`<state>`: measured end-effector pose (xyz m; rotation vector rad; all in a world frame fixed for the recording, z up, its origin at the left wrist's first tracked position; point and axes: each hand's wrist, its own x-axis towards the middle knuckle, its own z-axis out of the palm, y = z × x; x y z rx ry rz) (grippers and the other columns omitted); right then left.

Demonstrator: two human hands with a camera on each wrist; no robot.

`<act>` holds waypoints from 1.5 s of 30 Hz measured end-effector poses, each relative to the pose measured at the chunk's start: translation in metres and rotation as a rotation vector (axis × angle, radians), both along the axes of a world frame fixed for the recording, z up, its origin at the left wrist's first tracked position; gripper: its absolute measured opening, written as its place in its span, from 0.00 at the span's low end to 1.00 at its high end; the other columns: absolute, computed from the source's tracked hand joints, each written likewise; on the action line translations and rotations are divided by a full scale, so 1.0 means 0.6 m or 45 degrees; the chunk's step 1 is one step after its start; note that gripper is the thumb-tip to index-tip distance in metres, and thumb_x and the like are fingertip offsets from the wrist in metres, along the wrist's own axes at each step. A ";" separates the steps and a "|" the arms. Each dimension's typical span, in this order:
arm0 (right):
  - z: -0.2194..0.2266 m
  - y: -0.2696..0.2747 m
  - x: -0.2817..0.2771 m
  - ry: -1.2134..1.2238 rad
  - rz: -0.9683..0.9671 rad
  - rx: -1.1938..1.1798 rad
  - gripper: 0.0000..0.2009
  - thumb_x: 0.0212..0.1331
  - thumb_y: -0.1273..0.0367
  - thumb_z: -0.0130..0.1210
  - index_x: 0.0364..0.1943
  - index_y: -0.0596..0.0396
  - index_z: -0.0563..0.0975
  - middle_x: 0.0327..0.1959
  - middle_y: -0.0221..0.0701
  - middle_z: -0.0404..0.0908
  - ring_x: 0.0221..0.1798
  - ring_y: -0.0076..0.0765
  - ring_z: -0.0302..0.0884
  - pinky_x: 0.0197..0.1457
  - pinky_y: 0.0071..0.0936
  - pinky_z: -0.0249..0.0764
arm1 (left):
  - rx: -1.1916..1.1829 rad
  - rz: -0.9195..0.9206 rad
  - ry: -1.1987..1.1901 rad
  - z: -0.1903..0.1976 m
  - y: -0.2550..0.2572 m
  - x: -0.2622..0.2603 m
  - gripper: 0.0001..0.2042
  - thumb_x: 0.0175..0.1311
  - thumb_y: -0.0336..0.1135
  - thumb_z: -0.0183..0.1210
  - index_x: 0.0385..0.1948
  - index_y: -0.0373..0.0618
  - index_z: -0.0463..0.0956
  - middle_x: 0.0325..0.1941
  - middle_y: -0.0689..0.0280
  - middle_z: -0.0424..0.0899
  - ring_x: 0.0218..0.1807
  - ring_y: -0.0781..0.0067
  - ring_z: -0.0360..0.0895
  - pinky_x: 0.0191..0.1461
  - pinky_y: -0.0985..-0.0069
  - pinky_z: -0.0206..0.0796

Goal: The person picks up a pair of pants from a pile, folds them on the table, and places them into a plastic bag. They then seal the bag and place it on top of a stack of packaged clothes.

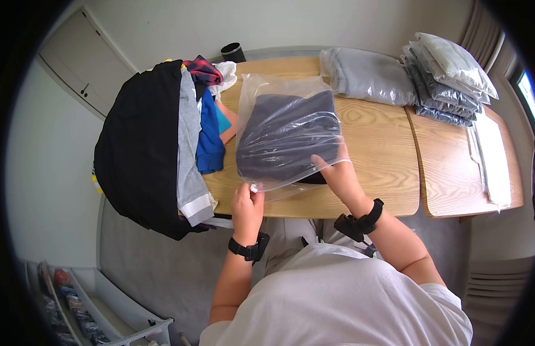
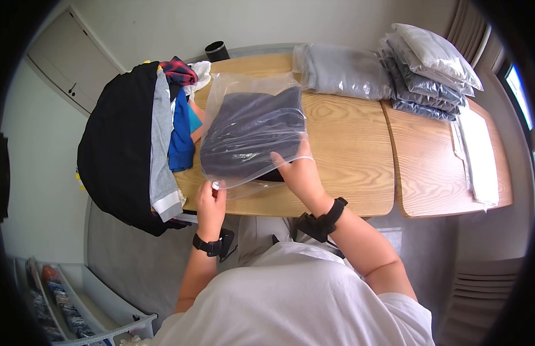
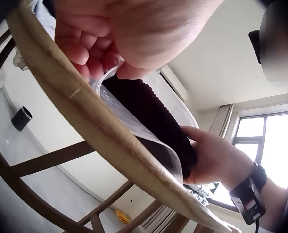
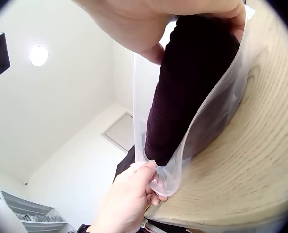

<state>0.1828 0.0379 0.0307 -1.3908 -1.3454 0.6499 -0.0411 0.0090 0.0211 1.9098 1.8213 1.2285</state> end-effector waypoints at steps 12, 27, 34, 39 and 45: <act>0.040 -0.028 0.018 1.408 0.356 -0.247 0.26 0.65 0.77 0.47 0.67 0.54 0.55 0.54 0.38 0.71 0.53 0.34 0.74 0.51 0.32 0.77 | -0.034 -0.305 -0.097 -0.012 -0.045 0.009 0.06 0.63 0.29 0.51 0.29 0.34 0.72 0.30 0.51 0.76 0.32 0.45 0.74 0.35 0.60 0.65; 0.013 0.046 0.083 0.872 0.547 -0.623 0.18 0.59 0.64 0.60 0.51 0.58 0.75 0.41 0.29 0.81 0.42 0.24 0.77 0.43 0.22 0.73 | -0.601 -1.323 -0.070 0.221 -0.033 -0.036 0.13 0.64 0.36 0.59 0.20 0.38 0.76 0.23 0.64 0.79 0.25 0.75 0.75 0.31 0.79 0.66; 0.011 0.046 0.082 0.687 0.467 -0.749 0.16 0.46 0.77 0.57 0.43 0.65 0.77 0.36 0.33 0.81 0.37 0.30 0.76 0.42 0.25 0.71 | -0.638 -0.635 -0.243 0.289 0.278 0.008 0.17 0.69 0.48 0.50 0.43 0.42 0.74 0.42 0.66 0.78 0.46 0.78 0.73 0.49 0.78 0.63; 0.030 0.028 0.078 0.688 0.465 -0.658 0.16 0.45 0.79 0.56 0.43 0.66 0.76 0.32 0.32 0.80 0.33 0.28 0.75 0.39 0.25 0.72 | -1.193 -0.419 0.097 0.231 0.416 0.069 0.41 0.62 0.64 0.50 0.68 0.41 0.52 0.75 0.49 0.45 0.76 0.48 0.40 0.72 0.50 0.41; 0.033 0.016 0.079 0.737 0.436 -0.584 0.19 0.48 0.78 0.56 0.49 0.66 0.75 0.38 0.33 0.81 0.38 0.27 0.76 0.43 0.25 0.72 | -1.350 -0.423 0.053 0.077 0.535 0.094 0.24 0.66 0.55 0.52 0.50 0.41 0.71 0.47 0.58 0.76 0.52 0.62 0.74 0.55 0.63 0.66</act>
